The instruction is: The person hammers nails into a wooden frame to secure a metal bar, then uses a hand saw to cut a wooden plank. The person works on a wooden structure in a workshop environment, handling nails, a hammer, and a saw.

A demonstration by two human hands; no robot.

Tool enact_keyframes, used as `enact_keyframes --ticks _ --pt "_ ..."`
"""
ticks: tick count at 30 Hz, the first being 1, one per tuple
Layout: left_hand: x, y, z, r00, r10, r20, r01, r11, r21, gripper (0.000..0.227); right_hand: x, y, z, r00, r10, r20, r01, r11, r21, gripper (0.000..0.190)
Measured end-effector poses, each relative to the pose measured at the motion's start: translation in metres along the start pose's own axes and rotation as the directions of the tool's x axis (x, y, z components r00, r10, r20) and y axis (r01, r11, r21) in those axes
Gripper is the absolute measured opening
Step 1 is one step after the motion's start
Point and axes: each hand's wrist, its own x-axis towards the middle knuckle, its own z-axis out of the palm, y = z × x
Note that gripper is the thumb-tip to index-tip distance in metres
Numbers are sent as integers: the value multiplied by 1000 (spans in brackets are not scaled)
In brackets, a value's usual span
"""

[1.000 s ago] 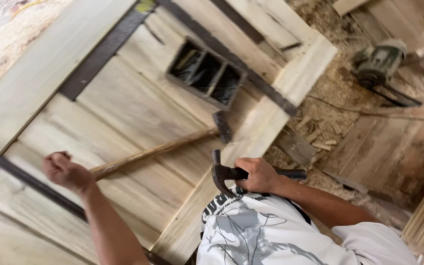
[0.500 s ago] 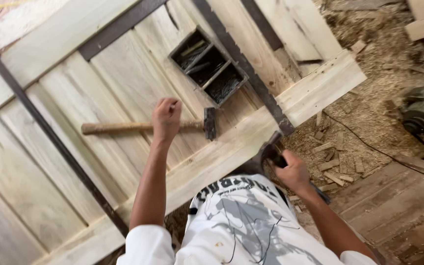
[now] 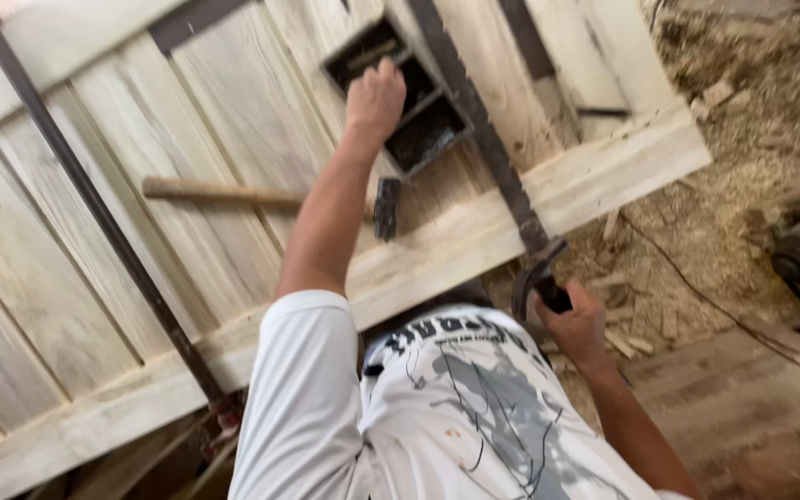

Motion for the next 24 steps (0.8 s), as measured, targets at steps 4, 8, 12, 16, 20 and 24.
enact_keyframes --ticks 4,8,12,16,20,24 --pt "-46 -23 -31 976 -120 -179 53 938 -343 28 1 -11 4 977 136 164 -157 980 124 25" --pt "-133 -64 -75 866 -323 -382 -71 676 -733 32 19 -54 3 934 -352 66 334 922 197 14" --pt "-196 -120 -85 755 -652 67 -29 -135 -990 18 69 -130 16 894 15 448 -252 843 476 12" --pt "-234 -152 -58 647 -755 105 -6 -144 -990 20 115 -205 21 859 -125 497 -274 708 651 13" --pt "-182 -195 -27 660 -745 91 -105 -212 -972 23 169 -284 30 880 -149 451 -149 815 560 19" --pt "-109 -206 29 716 -692 91 -239 -365 -900 25 216 -334 38 905 -47 423 -102 941 322 22"
